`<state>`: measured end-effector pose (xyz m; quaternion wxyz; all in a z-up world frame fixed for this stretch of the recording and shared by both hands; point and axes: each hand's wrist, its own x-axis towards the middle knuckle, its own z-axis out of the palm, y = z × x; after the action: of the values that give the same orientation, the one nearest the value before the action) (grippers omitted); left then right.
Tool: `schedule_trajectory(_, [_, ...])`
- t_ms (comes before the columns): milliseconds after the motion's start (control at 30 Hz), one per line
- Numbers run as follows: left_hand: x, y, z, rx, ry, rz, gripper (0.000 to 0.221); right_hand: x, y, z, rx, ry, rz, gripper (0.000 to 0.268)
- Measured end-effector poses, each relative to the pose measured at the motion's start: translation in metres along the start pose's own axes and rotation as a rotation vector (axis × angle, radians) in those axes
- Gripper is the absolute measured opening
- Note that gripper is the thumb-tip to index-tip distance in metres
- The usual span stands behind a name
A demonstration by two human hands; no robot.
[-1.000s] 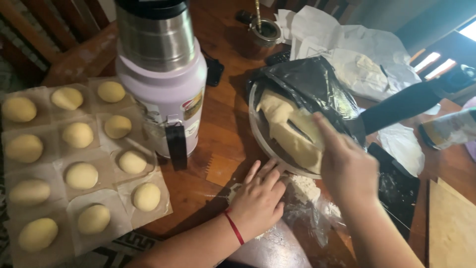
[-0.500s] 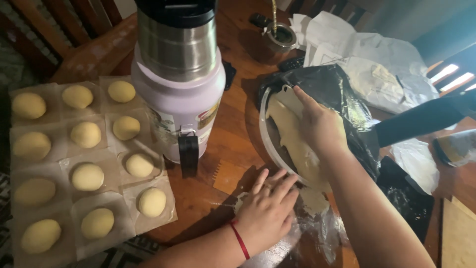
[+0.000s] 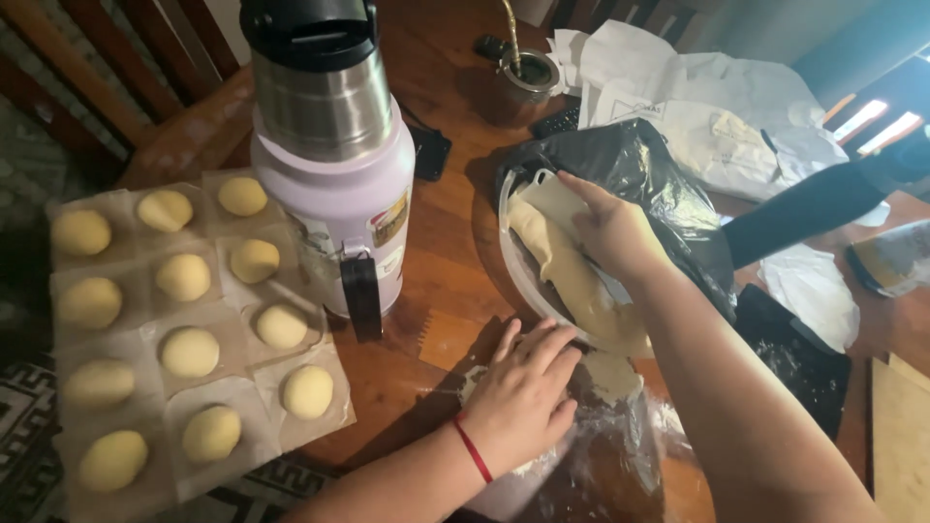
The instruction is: Portioning dough by weight and rolling it into uniform balls for baking
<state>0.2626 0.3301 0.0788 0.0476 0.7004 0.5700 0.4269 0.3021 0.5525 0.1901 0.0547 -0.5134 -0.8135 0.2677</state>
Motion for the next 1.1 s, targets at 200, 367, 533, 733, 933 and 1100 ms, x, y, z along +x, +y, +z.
schedule_trajectory(200, [0.0, -0.003, -0.001, -0.014, -0.124, -0.019, 0.046, -0.043, -0.009, -0.009, 0.182, -0.072, 0.16, 0.067])
schedule_trajectory(367, [0.005, -0.003, -0.012, -0.059, -0.193, -0.05, 0.04, -0.052, 0.034, -0.009, 0.198, -0.087, -0.087, 0.061])
schedule_trajectory(533, [0.011, -0.015, 0.001, 0.064, -0.178, -0.059, 0.043, -0.076, 0.086, -0.024, 0.0, 0.447, -0.712, 0.05])
schedule_trajectory(733, [0.071, -0.018, -0.006, 0.259, -0.144, 0.009, 0.06, -0.174, 0.139, -0.066, -0.007, 0.752, -0.605, 0.053])
schedule_trajectory(933, [0.151, -0.07, 0.037, 0.387, -0.723, -0.095, 0.089, -0.28, 0.205, -0.052, 0.236, 0.855, -0.301, 0.06])
schedule_trajectory(1100, [0.177, -0.046, 0.024, 0.535, -0.925, -0.08, 0.085, -0.341, 0.288, -0.019, 0.512, 0.99, -0.257, 0.058])
